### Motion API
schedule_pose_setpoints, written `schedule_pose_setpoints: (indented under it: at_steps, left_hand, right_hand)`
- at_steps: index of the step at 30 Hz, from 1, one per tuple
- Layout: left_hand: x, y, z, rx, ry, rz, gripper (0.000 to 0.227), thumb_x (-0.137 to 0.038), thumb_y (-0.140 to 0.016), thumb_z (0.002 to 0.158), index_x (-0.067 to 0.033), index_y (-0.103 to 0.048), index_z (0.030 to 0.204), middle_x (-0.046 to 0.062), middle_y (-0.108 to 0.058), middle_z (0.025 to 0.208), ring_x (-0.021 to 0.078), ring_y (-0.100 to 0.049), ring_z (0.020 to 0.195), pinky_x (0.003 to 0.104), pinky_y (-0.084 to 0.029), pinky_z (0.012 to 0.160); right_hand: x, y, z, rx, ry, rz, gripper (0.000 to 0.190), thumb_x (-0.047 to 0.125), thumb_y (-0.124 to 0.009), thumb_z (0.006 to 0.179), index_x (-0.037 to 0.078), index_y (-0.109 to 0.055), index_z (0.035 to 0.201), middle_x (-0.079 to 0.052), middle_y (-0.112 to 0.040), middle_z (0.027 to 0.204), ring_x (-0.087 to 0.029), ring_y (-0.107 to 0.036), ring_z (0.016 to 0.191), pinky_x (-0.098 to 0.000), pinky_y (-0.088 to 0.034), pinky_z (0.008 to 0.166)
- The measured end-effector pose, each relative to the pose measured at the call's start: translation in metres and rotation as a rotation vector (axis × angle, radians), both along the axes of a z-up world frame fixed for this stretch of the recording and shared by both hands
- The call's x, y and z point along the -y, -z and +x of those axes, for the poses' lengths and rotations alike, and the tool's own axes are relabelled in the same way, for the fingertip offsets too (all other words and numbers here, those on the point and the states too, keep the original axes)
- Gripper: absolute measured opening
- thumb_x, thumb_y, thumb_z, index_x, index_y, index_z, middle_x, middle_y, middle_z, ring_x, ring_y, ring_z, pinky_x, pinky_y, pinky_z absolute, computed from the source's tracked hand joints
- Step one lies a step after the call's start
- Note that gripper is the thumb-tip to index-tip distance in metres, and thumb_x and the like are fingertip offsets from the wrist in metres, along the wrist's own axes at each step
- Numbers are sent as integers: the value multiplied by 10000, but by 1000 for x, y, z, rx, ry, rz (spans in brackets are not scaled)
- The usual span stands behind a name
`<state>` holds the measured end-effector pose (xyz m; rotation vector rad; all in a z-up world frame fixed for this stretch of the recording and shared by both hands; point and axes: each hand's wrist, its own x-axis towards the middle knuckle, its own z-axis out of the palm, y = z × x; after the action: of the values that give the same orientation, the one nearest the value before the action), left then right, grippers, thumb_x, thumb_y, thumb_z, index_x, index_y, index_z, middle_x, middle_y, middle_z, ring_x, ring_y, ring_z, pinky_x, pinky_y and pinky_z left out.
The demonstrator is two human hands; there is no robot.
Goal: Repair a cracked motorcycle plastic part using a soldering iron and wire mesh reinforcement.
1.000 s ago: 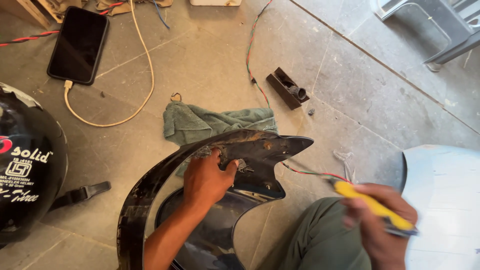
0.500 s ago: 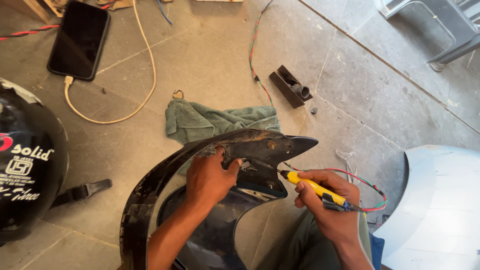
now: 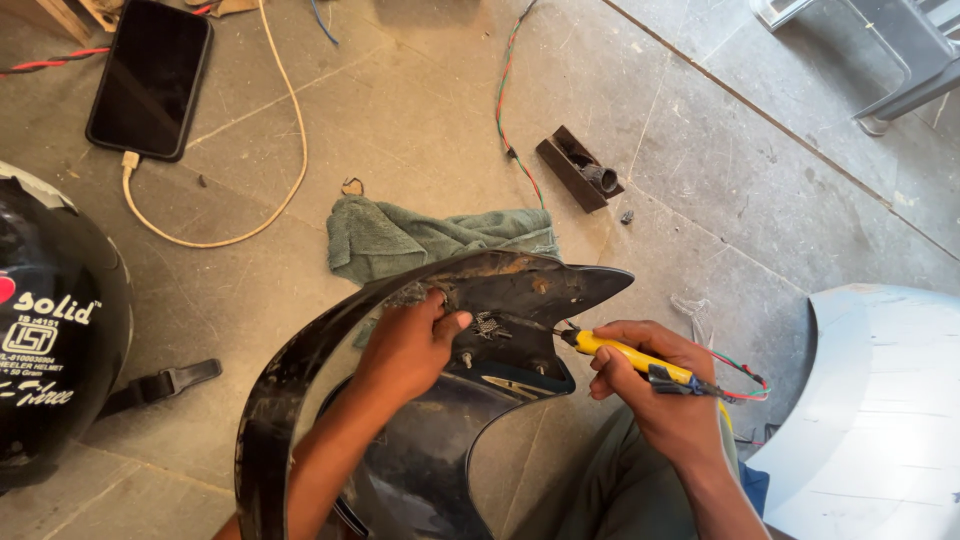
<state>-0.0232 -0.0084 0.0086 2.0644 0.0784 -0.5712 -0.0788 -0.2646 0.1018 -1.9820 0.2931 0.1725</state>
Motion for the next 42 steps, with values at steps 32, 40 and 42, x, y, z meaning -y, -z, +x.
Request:
schedule_pose_setpoints:
  at_steps: [32, 40, 42]
  left_hand:
    - [-8, 18, 29, 263, -92, 85, 269, -279, -663, 931, -29, -749, 982, 213, -719, 956, 406, -661, 948, 508, -498, 857]
    - [-4, 43, 39, 163, -96, -133, 385, -329, -573, 956, -23, -723, 1133, 227, -727, 1126, 393, -671, 1089, 468, -506, 939]
    - [1, 29, 42, 22, 54, -28, 552, -475, -636, 896, -9, -683, 1188, 207, -697, 1209, 356, -649, 1166, 462, -488, 999]
  right_hand:
    - [11, 22, 18, 13, 21, 122, 222, 75, -687, 918, -72, -720, 1081, -145, -721, 802, -176, -702, 615, -300, -606, 566]
    - [3, 18, 17, -2, 12, 50, 229, 81, -685, 912, -68, -715, 1083, -143, -730, 807, -177, -716, 627, -299, -611, 578]
    - [2, 19, 16, -2, 7, 15, 225, 79, -690, 913, -71, -724, 1077, -141, -729, 803, -179, -716, 627, -295, -600, 585]
